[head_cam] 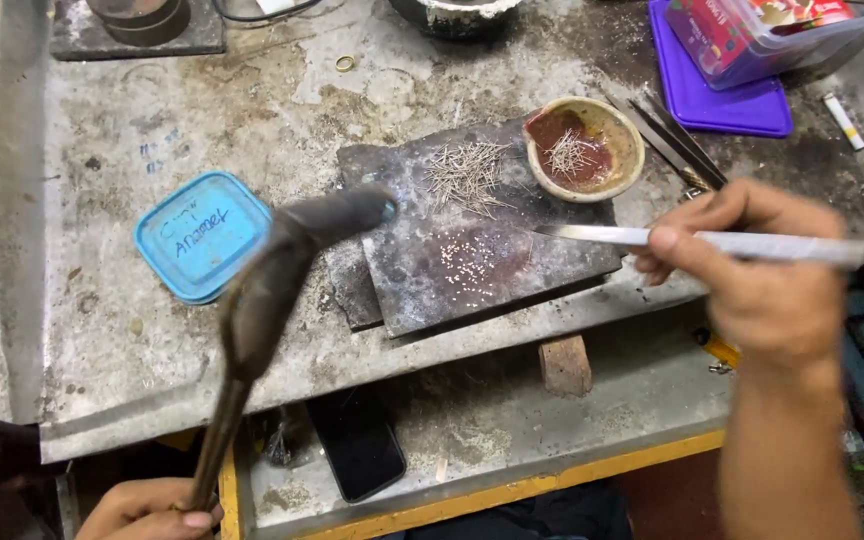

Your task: Melting and manipulating small metal pieces on a soldering block using a torch and tweezers.

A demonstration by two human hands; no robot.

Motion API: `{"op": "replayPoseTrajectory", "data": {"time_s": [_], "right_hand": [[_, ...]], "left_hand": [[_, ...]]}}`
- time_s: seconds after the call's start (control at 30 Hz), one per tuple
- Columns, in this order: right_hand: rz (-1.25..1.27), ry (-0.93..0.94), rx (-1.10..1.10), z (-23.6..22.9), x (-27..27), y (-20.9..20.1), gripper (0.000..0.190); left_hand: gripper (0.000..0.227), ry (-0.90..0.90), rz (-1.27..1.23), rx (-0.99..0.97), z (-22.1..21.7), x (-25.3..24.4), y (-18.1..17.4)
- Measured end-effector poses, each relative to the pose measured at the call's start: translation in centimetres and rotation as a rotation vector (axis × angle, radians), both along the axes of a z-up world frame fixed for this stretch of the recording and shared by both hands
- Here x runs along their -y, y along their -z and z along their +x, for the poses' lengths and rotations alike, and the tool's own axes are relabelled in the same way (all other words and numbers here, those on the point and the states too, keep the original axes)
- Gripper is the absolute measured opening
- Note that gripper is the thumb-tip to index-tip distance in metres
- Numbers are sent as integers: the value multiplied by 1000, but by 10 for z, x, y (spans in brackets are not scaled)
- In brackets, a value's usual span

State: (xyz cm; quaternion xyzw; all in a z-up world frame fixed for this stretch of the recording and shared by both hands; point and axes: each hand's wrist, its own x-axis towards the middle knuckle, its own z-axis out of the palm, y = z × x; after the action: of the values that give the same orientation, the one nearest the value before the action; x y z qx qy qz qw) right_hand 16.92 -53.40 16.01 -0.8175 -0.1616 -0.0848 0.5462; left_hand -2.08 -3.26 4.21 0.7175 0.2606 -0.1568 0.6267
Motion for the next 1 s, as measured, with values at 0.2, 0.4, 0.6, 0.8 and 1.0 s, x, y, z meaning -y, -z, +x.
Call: {"op": "replayPoseTrajectory", "data": {"time_s": [0.2,0.4,0.6,0.8,1.0], "right_hand": [[359,188,142,-14,-21,69,18],[352,276,160,-16,-25,77,18],[310,312,153,-16,-28,75,19],[271,307,172,-16,-30,72,19],[259,313,168,-16,-31,72,20]], "left_hand": [[32,287,165,331,-6,2,13],[35,313,390,749,26,84,-53],[17,126,514,774,47,122,-69],[16,145,508,763,56,127,-69],[15,146,524,704,59,131,-72]]}}
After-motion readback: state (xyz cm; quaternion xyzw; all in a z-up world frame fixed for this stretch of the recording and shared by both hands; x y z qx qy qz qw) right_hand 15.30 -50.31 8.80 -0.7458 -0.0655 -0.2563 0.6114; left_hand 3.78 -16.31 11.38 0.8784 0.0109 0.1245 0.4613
